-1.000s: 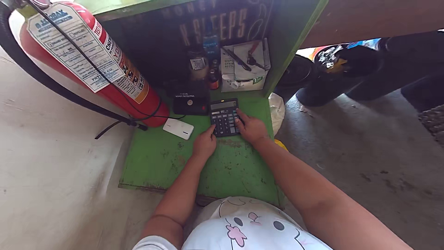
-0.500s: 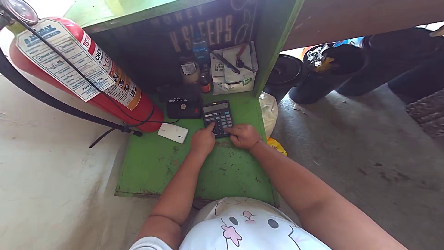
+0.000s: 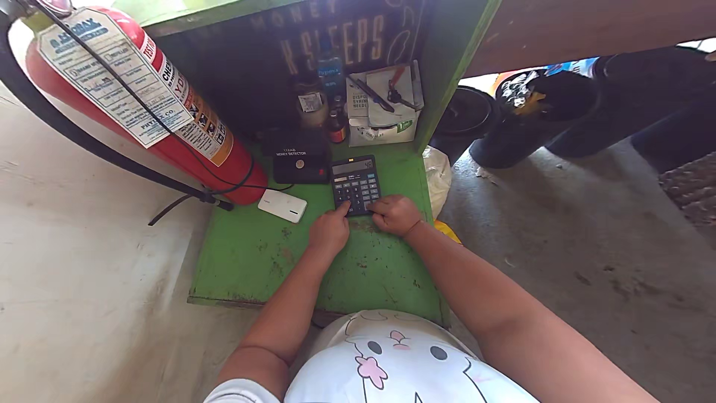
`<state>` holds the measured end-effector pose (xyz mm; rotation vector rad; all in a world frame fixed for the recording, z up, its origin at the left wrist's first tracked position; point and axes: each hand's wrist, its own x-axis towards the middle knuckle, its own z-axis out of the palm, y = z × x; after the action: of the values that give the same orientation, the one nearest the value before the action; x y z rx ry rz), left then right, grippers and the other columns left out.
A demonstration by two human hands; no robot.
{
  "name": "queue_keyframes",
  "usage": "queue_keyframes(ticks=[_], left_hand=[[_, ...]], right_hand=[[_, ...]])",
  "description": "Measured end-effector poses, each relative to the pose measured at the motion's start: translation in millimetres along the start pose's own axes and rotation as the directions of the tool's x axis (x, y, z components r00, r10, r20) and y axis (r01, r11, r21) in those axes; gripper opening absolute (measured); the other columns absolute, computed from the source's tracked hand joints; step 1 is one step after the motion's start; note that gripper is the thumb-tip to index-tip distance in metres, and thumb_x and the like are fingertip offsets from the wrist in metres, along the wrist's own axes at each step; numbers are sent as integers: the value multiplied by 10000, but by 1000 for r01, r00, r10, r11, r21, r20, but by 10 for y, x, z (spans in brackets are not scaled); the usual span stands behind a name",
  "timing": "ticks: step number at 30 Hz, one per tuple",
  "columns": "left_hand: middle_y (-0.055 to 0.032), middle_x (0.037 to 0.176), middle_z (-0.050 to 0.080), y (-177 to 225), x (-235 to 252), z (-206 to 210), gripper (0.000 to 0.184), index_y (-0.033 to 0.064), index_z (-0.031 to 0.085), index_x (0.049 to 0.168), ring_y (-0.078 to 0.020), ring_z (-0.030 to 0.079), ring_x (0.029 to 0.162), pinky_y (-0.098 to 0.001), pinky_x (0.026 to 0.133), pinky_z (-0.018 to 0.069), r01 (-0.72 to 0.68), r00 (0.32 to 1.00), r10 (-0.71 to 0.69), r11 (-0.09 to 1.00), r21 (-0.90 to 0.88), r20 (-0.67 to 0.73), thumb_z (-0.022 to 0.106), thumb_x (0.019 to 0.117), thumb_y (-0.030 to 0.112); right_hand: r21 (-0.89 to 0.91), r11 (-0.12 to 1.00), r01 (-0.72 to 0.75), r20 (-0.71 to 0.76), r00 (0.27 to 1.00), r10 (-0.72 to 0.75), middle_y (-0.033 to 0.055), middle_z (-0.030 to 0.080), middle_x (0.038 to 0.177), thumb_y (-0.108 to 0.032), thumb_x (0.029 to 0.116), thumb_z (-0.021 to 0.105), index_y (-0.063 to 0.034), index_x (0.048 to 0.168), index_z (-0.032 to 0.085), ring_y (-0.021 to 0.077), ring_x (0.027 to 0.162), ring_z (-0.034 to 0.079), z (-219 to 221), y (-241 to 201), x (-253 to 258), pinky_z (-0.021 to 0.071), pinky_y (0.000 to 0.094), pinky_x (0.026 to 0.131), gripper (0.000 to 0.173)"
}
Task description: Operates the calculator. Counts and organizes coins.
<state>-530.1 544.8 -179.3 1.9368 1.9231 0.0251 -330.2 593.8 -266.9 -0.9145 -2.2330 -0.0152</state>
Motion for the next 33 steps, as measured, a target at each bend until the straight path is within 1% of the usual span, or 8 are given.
queue_keyframes(ticks=[10,14,18,24,26,29,31,33], left_hand=[[-149,1254,700,92,112,-77,441,265,551,1490,-342,671,1165,-558,954,533,7,999,-9,999,35,40,401,1082,190],[-168,1203,708,111,233,-90,517,317,425,1576,-364,682,1119,-563,918,545,34,999,-36,997,63,23,410,1078,179],[-152,1219,713,136,244,-116,502,290,468,1553,-361,684,1123,-570,915,546,23,1000,-24,996,83,15,408,1070,167],[-192,1188,713,37,-33,186,480,187,453,1562,-353,705,1074,-528,941,546,-74,997,71,994,-83,-37,392,1086,208],[-198,1036,737,-78,-177,477,477,57,499,1509,-352,731,911,-511,836,580,-222,958,200,970,-94,-204,420,1055,183],[-170,887,754,-197,-296,789,424,-25,641,1344,-334,750,767,-480,704,616,-457,778,430,888,57,-457,519,967,127],[-158,906,749,-130,-378,686,434,2,622,1379,-311,738,787,-470,743,606,-402,866,367,915,-38,-340,503,988,147],[-124,967,680,12,-416,386,455,65,517,1474,-239,652,831,-398,805,548,-110,993,117,930,-350,-3,484,1037,187]], right_hand=[[18,999,40,-75,996,-38,125,757,828,-141,882,512,-56,1018,801,293,757,746,-1,1,13,606,460,678,331],[9,1000,26,-53,998,-26,123,759,838,-144,875,526,-57,1014,803,297,770,747,-20,-10,26,608,466,687,322],[9,1000,10,-36,999,-10,127,767,865,-138,873,534,-53,1002,802,305,795,754,-33,-30,30,610,475,696,310],[45,993,-110,140,985,103,142,776,937,-124,912,559,-46,986,800,336,882,759,-84,-63,68,607,529,775,264],[35,996,-88,127,988,83,145,774,921,-126,912,562,-41,975,799,335,856,757,-84,-67,69,607,522,752,260],[9,1000,-22,67,998,22,139,770,880,-135,895,559,-39,932,795,324,817,758,-52,-57,52,611,503,710,258],[2,999,-43,51,998,43,141,770,892,-137,887,560,-39,955,792,330,824,757,-47,-67,42,609,510,716,261],[13,988,-152,35,988,152,161,766,911,-116,890,555,-23,1035,778,357,834,752,-75,-91,47,603,534,730,282]])
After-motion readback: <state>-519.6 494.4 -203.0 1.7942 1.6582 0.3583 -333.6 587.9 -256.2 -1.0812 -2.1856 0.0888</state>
